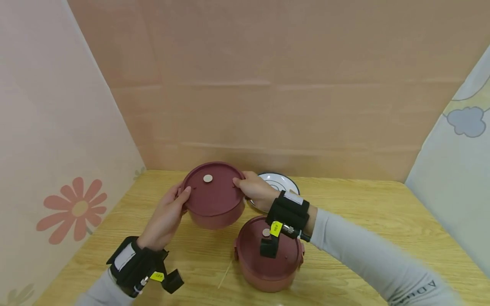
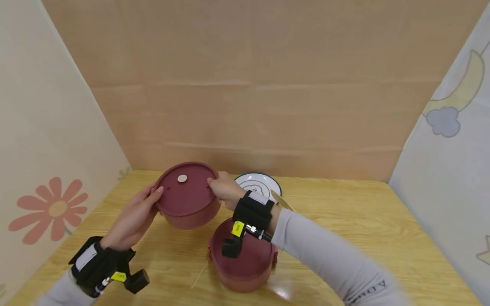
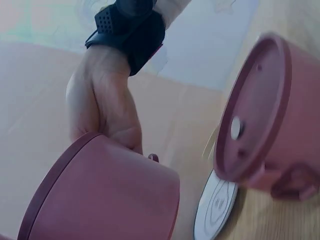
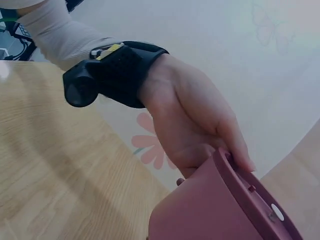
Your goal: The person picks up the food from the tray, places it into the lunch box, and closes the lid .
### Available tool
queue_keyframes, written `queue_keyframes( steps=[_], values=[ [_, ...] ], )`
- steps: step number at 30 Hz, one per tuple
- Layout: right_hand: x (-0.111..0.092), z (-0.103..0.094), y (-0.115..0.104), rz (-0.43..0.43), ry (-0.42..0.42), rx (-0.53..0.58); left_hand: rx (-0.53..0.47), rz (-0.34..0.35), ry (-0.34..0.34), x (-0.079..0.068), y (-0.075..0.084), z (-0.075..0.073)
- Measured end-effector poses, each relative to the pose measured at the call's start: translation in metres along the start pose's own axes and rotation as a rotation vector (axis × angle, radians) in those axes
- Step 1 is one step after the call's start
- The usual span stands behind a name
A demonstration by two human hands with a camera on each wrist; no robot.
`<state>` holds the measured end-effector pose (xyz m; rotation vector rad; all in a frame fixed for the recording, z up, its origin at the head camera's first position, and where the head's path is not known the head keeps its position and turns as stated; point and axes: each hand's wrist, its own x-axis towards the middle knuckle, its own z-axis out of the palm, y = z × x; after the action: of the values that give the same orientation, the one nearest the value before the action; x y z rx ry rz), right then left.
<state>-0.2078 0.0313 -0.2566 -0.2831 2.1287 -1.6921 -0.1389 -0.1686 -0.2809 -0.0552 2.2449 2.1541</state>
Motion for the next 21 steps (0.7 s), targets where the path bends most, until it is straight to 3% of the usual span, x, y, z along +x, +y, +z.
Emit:
queue_keyframes(
  steps=[7,11,21],
  values=[
    [-0.031,-0.031,0.002,-0.007,-0.012,-0.039,-0.055,0.012,-0.070,-0.003,0.009,0.030],
    [-0.047,-0.043,0.012,0.007,-0.009,-0.033,-0.084,0.019,-0.091,-0.008,0.004,0.046],
    [-0.077,-0.055,0.037,0.028,0.034,-0.063,-0.078,-0.053,-0.098,-0.019,-0.015,0.071]
  ],
)
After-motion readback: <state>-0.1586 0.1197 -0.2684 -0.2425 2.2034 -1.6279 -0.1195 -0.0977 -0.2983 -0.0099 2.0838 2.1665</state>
